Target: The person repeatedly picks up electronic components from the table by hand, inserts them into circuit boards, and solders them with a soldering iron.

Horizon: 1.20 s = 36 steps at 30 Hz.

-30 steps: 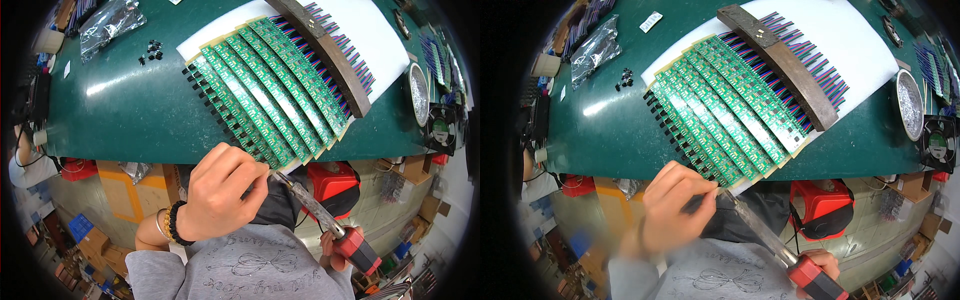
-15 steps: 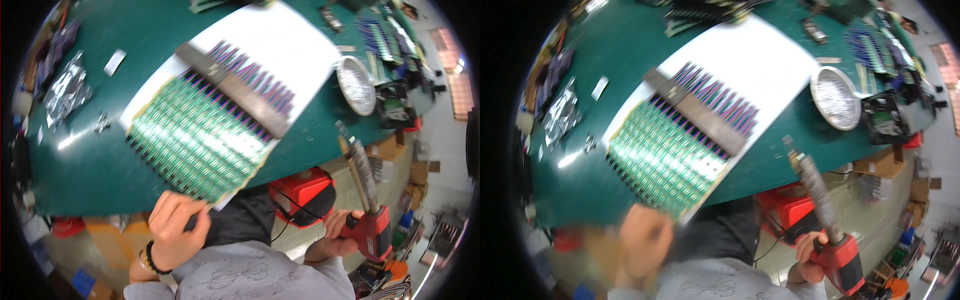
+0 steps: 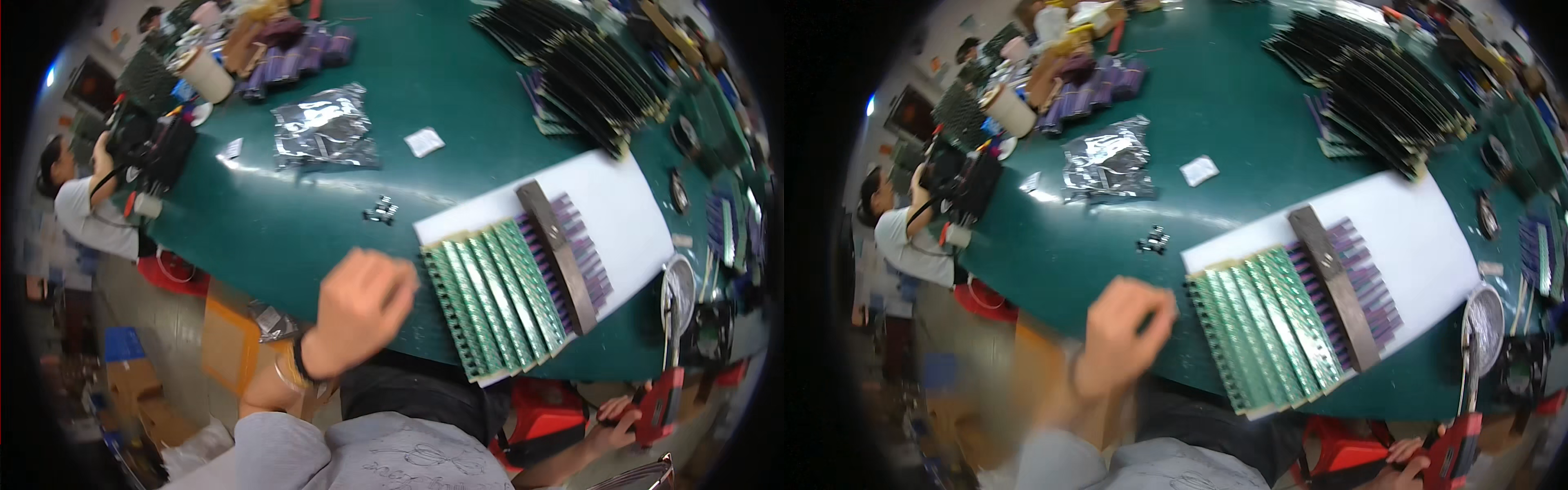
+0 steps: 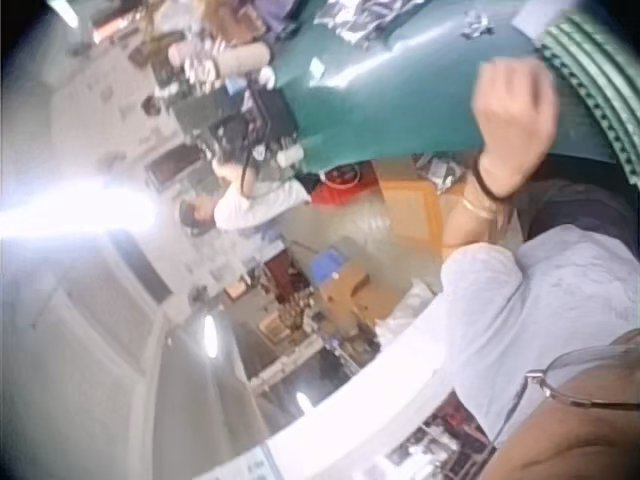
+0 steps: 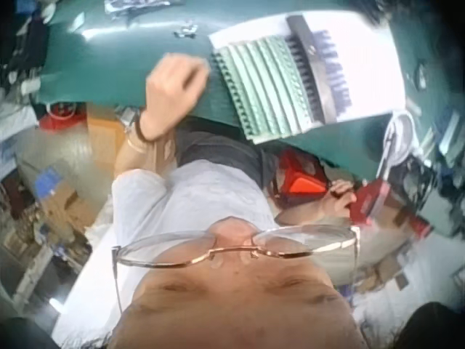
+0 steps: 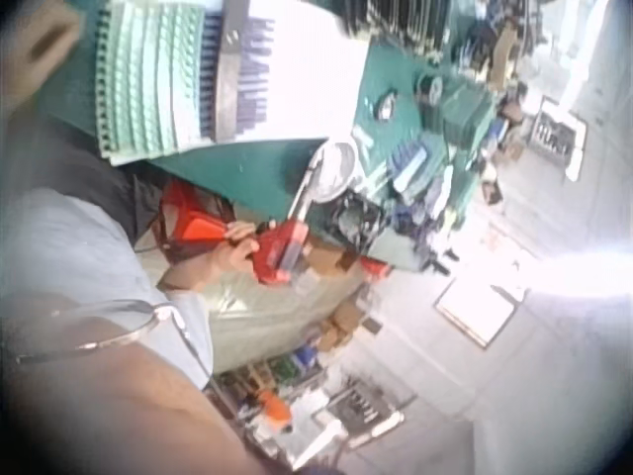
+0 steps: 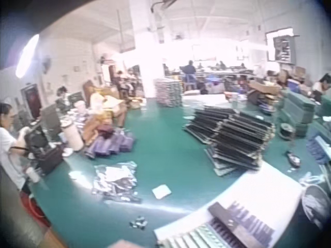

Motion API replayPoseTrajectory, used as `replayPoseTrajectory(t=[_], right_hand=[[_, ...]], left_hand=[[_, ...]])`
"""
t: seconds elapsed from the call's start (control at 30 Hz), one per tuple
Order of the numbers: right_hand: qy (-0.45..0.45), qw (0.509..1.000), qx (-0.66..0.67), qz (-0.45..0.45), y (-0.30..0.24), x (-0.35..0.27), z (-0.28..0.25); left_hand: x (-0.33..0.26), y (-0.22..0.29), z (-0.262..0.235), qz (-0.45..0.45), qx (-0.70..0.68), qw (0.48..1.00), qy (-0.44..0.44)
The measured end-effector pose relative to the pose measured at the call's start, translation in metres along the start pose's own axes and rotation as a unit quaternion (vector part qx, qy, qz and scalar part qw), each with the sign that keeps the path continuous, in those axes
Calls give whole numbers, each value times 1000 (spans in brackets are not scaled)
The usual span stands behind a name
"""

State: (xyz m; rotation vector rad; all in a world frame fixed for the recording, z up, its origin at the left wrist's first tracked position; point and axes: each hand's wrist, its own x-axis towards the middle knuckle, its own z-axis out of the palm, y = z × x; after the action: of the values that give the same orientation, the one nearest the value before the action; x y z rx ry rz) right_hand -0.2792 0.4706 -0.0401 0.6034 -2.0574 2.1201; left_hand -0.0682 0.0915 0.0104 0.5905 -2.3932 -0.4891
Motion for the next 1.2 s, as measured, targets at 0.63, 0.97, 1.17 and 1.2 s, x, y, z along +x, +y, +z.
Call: replayPoseTrajectory(t=[0.63,0.97,1.17,1.2], right_hand=[[-34,990,60,127,0,-19,94],[-181,960,100,187,-14,-25,179],[-253,937,118,209,-25,-38,203],[-265,933,119,212,-26,-41,205]], left_hand=[[24,-100,-9,66,87,992,-70],[10,-37,-23,-93,-201,974,-43],[-29,46,17,38,-367,922,-117],[-31,54,26,19,-394,915,-79]])
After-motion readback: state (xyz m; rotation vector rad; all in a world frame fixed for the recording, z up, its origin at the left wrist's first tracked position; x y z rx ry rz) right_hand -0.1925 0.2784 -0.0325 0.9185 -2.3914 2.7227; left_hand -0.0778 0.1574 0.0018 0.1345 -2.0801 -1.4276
